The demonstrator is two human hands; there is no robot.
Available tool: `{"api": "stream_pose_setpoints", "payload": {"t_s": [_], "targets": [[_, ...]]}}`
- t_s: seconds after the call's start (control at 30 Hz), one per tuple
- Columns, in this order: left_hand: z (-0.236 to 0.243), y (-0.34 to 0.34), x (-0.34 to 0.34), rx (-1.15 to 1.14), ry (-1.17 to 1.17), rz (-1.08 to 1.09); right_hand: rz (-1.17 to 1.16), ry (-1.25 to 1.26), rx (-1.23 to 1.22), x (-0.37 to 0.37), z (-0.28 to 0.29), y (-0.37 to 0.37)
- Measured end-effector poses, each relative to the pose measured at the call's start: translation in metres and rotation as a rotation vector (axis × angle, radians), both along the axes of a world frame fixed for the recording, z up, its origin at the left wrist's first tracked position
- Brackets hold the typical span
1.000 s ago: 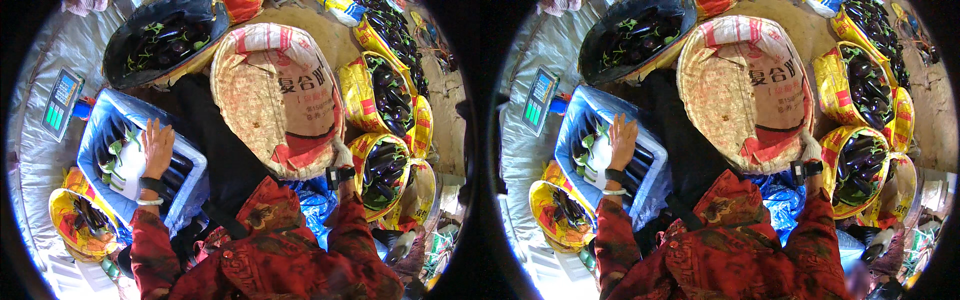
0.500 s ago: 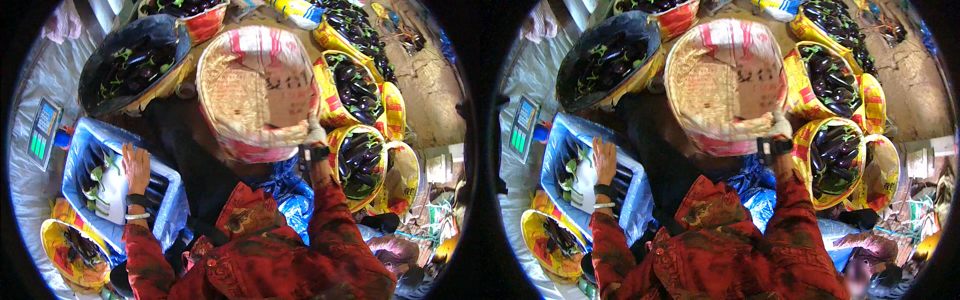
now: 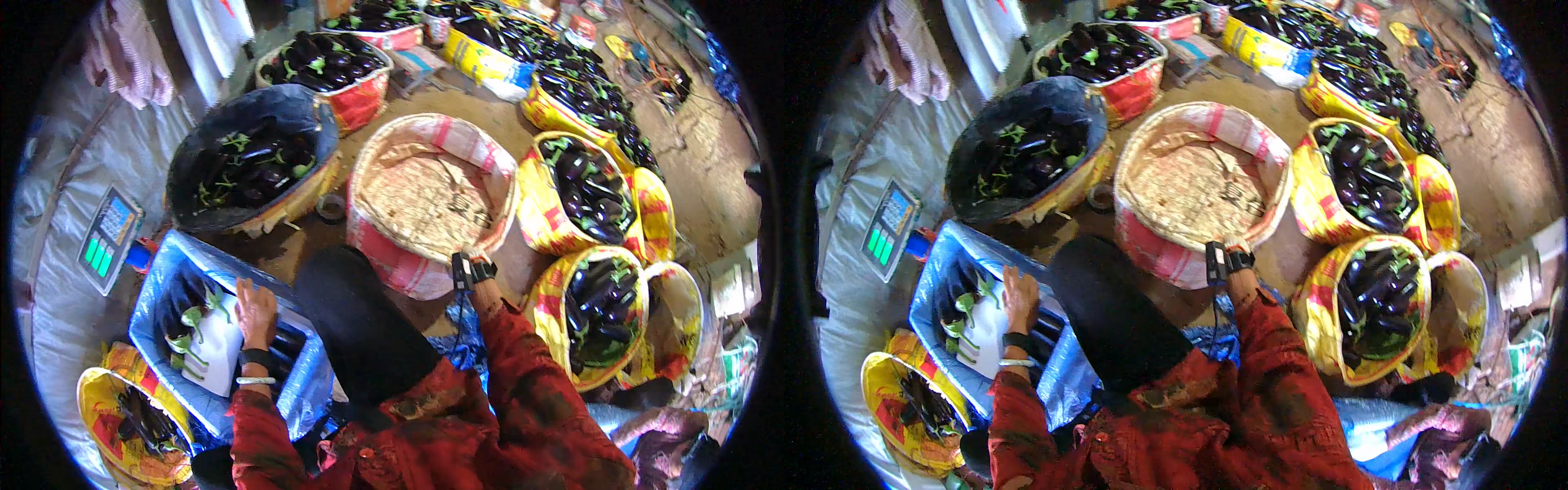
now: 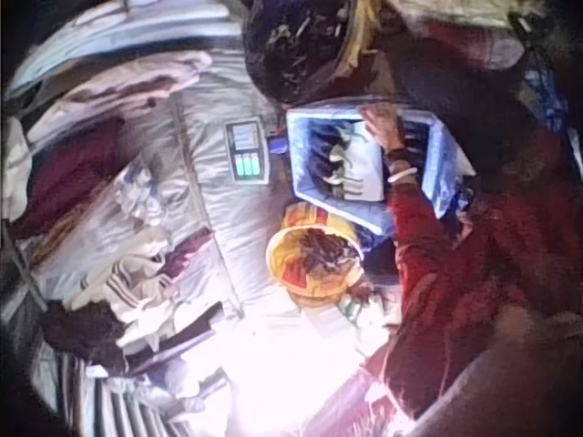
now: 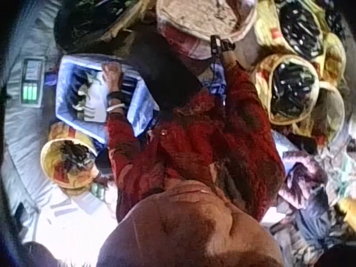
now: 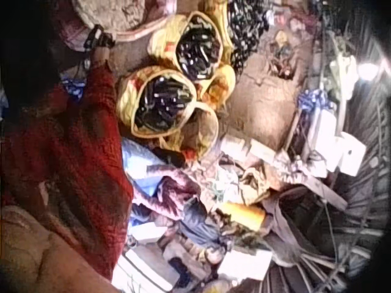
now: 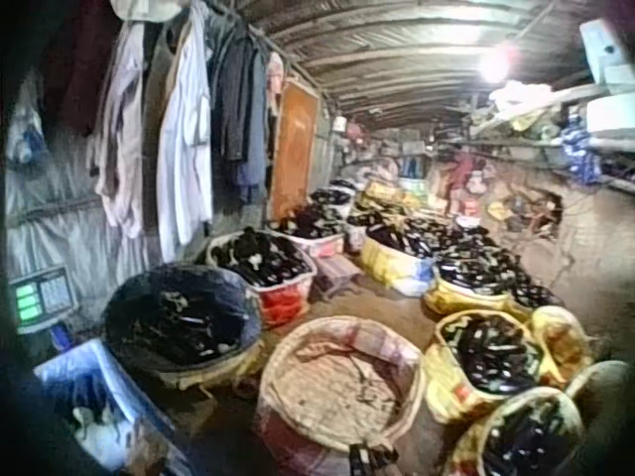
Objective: The person sits on the floor and sorts eggplants from large sacks into a blue plastic crate. They arrange the eggplants neatly in rows, occasionally using a digital scale to weigh them, and finally cover the crate with a blue plastic bag.
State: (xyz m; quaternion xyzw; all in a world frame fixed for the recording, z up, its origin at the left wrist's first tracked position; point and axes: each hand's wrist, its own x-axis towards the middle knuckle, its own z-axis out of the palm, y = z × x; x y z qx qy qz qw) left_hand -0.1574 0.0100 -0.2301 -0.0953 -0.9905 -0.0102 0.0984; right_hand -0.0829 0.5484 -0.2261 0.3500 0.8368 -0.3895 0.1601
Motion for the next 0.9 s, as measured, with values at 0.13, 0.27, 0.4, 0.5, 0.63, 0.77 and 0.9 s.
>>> {"api": "stream_pose_setpoints", "payload": {"t_s": [0.13,0.27,0.4,0.5,0.63,0.77,0.9], "targets": [[0.031,0.011,0.014,-0.024,0.026,-0.081,0.093,-0.03,0.068,-0.038,-0.012,-0.007],[0.083,0.039,0.018,0.23,-0.134,0.071,0.166,-0.042,0.163,-0.081,-0.009,-0.003],[0.108,0.054,0.017,0.25,-0.177,0.117,0.216,-0.06,0.288,-0.116,0.002,0.009],[0.111,0.056,0.017,0.257,-0.211,0.132,0.251,-0.072,0.433,-0.138,0.011,0.018],[0.109,0.054,0.019,0.268,-0.195,0.121,0.269,-0.011,0.826,-0.169,0.035,0.028],[0.108,0.055,0.019,0.232,-0.138,0.092,0.168,0.297,1.13,-0.21,0.08,0.048],[0.105,0.056,0.019,0.237,-0.088,0.088,-0.796,0.879,-0.034,-0.267,0.109,0.071]]}}
